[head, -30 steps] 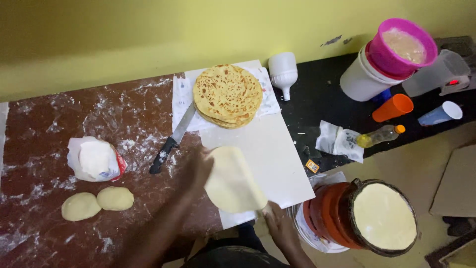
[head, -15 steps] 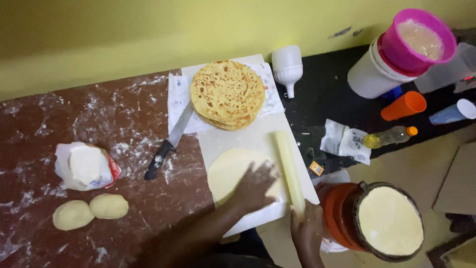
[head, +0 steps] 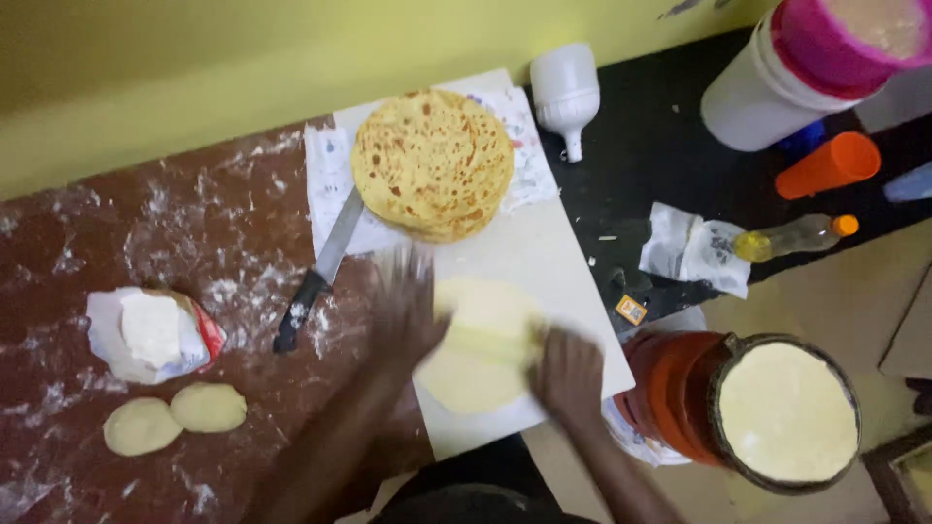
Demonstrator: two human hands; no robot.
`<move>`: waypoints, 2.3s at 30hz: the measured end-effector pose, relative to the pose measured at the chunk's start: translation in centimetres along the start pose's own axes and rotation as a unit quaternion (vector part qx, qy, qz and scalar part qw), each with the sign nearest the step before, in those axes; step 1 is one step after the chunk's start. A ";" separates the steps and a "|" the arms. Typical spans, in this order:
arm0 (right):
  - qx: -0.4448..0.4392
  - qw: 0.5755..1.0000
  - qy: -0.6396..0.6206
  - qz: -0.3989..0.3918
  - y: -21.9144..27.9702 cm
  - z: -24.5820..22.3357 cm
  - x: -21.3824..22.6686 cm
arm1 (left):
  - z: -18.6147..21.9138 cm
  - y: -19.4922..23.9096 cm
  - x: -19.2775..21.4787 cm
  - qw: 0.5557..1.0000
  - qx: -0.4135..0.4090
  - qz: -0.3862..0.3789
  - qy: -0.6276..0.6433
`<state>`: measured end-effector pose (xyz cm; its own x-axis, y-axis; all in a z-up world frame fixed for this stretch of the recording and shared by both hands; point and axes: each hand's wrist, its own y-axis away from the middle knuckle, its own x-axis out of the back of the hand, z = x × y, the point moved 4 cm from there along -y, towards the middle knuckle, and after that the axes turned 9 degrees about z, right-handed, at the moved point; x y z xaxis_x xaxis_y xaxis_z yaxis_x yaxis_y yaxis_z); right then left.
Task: Rolling out dough and cooking flatbreads on a pan
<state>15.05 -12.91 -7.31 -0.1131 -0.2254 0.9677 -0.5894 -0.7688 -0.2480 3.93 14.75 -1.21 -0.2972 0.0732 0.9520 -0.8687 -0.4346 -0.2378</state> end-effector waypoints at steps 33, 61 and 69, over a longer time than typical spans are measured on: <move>-0.076 0.992 -0.053 0.084 -3.5 2.2 3.9 | 5.8 5.7 0.0 0.991 0.021 0.127 0.022; -0.220 0.912 -0.328 0.109 9.3 -7.5 5.7 | -4.3 14.9 2.2 0.994 0.049 0.091 0.034; -0.440 0.811 -0.382 0.059 8.5 5.7 4.2 | -4.6 17.5 -0.2 0.977 0.102 0.169 0.081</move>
<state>14.13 -23.77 -5.59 0.1202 -0.8290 0.5461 -0.9909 -0.0668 0.1167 -13.03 11.22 -6.40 -0.6267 0.0295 0.7787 -0.6184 -0.6269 -0.4740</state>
